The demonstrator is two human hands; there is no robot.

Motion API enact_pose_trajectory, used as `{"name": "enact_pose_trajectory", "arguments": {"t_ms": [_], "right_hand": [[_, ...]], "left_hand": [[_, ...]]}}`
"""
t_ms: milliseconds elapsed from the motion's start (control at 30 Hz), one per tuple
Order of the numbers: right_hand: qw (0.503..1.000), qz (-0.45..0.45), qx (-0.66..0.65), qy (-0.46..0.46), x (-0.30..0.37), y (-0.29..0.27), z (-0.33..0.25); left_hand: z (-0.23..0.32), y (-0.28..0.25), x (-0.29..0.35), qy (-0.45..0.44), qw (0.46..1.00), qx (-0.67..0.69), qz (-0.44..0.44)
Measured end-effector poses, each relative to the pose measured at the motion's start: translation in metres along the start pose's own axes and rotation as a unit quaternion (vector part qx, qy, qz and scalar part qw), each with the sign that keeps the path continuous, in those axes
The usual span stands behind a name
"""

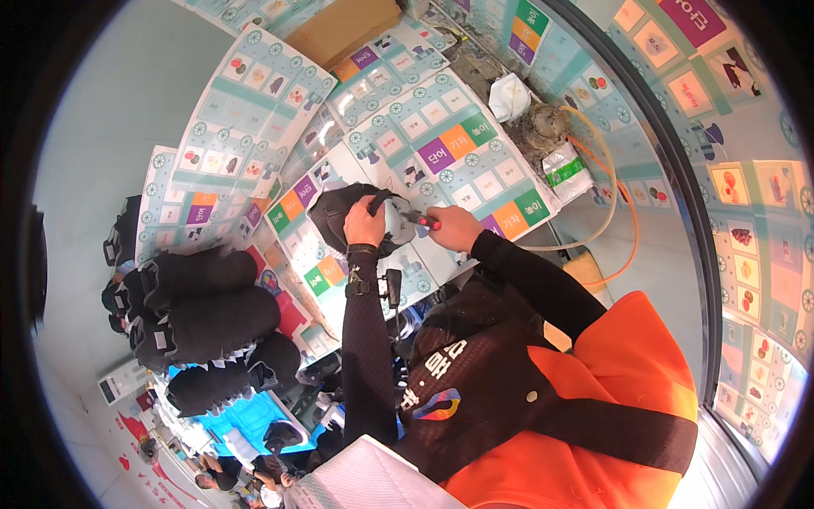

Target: The person cleans the interior and exterior of several shoes using a brush and a handheld suction tool. The person picks up a shoe from a bin, uses the brush to scrub the outer surface and the inner lining, then applies the suction tool to the inside of the shoe before placing it into a different bin and repeating the process with another shoe.

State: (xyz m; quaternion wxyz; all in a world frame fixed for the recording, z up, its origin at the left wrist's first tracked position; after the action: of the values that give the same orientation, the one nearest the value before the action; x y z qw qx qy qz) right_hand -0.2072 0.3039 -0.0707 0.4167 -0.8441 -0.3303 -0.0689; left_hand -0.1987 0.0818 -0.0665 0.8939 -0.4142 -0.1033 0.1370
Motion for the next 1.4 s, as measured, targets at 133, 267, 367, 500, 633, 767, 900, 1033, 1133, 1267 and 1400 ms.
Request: {"name": "enact_pose_trajectory", "arguments": {"t_ms": [133,267,367,500,633,767,900,1033,1133,1267,1400], "right_hand": [[0.999,0.004,-0.017,0.030,0.002,-0.001,0.013],[0.999,-0.031,-0.009,0.004,0.004,0.003,0.010],[0.999,-0.001,-0.053,0.013,0.001,-0.001,0.011],[0.996,-0.062,-0.071,0.005,-0.001,0.009,0.014],[0.999,-0.012,-0.037,-0.004,0.000,0.014,0.024],[0.995,-0.067,-0.075,0.015,0.006,0.017,0.018],[0.994,-0.086,-0.060,0.021,0.007,0.015,0.018],[0.985,-0.151,-0.080,0.027,0.004,0.030,0.021],[0.998,-0.024,-0.017,-0.055,-0.003,0.031,0.027],[0.991,-0.122,-0.056,-0.009,0.000,0.032,0.024],[0.991,-0.115,-0.058,-0.037,-0.001,0.026,0.013]], "left_hand": [[0.001,0.006,0.005,0.004,1.000,0.024,0.008],[-0.001,0.003,0.010,0.011,0.999,0.037,0.018],[-0.002,0.004,0.013,-0.014,0.999,0.032,0.007],[-0.011,0.001,0.025,-0.012,0.999,0.029,0.017],[-0.022,0.001,0.049,-0.042,0.997,0.070,0.015],[-0.021,-0.002,0.069,0.002,0.999,0.047,0.026],[-0.034,-0.003,0.085,-0.030,0.998,0.040,-0.042],[-0.061,-0.009,0.100,-0.066,0.985,0.121,-0.099],[-0.067,-0.009,0.107,-0.102,0.967,0.202,-0.113],[-0.065,-0.007,0.115,-0.103,0.970,0.190,-0.115],[-0.076,-0.002,0.121,-0.119,0.959,0.234,-0.109]]}}
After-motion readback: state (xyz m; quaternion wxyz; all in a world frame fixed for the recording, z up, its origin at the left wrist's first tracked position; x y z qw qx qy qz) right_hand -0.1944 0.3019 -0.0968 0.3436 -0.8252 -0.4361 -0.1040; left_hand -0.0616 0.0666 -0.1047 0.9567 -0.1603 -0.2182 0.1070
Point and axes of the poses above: each hand's wrist, its own x-axis away from the middle knuckle, its own y-axis out of the palm, z = x × y, the point moved 4 cm from there along -x, towards the middle knuckle, and after that the axes turned 10 degrees about x, right-handed, at the moved point
